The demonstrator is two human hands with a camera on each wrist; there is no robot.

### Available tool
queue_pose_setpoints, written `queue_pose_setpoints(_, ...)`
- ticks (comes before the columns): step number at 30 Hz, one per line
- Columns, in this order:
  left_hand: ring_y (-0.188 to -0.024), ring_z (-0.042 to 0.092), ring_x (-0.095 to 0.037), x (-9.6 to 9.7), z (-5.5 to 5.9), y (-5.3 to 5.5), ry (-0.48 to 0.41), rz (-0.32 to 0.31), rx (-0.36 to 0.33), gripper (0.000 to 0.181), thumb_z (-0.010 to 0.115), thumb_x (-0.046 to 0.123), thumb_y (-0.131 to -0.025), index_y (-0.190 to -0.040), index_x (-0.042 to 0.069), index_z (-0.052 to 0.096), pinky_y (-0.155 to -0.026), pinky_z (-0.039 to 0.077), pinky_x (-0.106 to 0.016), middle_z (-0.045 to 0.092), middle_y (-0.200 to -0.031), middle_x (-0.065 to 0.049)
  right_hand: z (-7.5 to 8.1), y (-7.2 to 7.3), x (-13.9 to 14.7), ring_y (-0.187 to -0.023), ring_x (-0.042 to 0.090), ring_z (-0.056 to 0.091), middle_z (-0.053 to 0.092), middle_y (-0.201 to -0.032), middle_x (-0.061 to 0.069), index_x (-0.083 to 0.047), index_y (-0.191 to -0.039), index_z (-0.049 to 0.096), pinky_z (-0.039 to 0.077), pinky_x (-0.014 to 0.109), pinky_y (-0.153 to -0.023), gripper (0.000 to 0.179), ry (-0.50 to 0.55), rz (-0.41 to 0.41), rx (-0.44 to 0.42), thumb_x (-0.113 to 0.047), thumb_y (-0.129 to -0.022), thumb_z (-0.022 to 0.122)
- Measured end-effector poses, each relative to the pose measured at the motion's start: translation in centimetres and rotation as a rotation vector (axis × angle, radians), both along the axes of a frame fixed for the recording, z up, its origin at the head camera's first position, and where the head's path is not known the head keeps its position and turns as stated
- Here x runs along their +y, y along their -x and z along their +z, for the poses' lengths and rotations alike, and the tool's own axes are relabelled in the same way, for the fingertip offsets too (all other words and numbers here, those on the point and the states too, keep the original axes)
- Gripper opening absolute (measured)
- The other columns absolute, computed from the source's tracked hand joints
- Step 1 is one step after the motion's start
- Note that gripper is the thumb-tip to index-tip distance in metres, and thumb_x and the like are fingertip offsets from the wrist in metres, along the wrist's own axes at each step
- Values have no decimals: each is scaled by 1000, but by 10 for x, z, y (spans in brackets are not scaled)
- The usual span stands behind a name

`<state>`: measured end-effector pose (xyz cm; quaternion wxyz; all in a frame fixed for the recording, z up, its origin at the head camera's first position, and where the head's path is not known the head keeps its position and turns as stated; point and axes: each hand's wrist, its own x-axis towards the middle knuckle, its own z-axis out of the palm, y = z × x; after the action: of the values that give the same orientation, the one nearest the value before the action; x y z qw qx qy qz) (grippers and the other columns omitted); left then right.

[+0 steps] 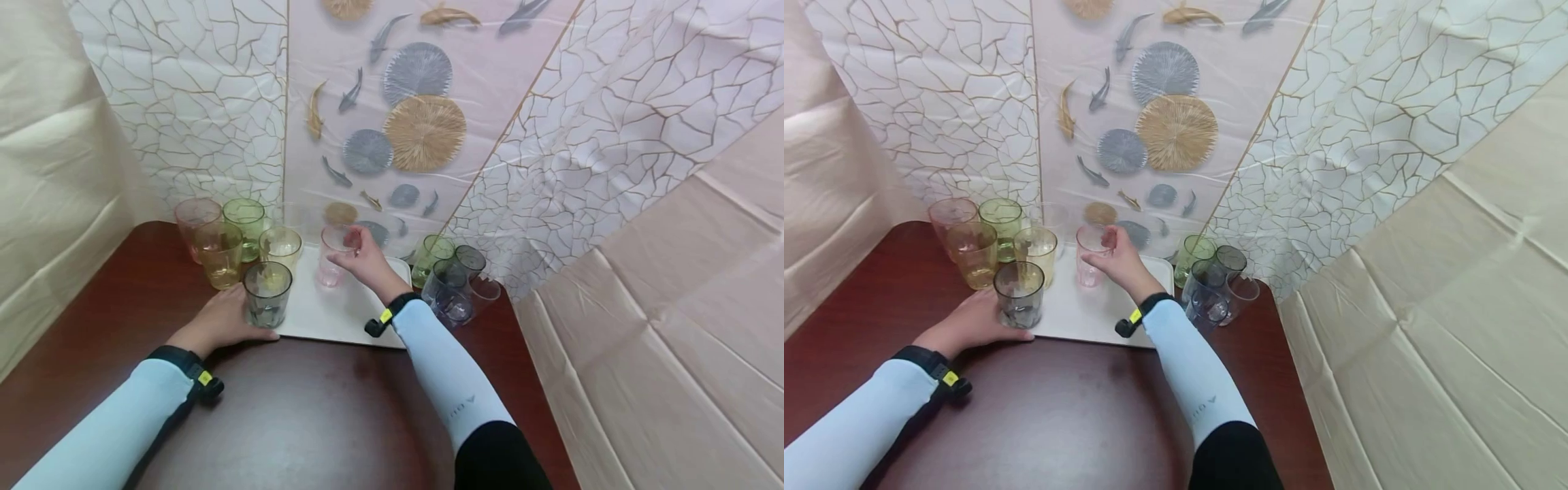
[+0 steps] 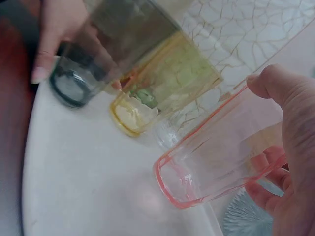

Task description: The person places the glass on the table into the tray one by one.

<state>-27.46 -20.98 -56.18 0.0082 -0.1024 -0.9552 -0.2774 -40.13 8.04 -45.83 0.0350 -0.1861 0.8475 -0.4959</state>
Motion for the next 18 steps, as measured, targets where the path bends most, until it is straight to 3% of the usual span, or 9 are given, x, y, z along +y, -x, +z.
queue_pose_setpoints(4, -143, 36, -42, 1, 0, 1, -4, 10, -3, 136, 77, 87, -58, -159, 6, 35, -116, 29, -66, 46, -156, -21, -4, 19, -20, -125, 20, 52, 54, -138, 10, -10, -146, 41, 48, 37, -107, 83, -19, -25, -22, -40, -82, 85)
queue_pose_setpoints(11, -143, 36, -41, -1, 3, -1, -8, 20, -7, 134, 79, 85, -59, -159, 7, 35, -116, 29, -65, 47, -155, -19, -14, 45, -44, -131, 24, 51, 51, -145, 17, -3, -152, 35, 46, 36, -110, 90, 37, -49, -4, -36, -84, 85)
queue_pose_setpoints(18, -147, 32, -42, -2, 4, -1, 3, 21, -19, 134, 80, 82, -61, -161, 5, 33, -119, 25, -64, 43, -158, -20, -20, 54, -53, -134, 22, 49, 50, -146, 11, -6, -152, 34, 44, 34, -112, 89, 27, -75, -42, -36, -86, 84)
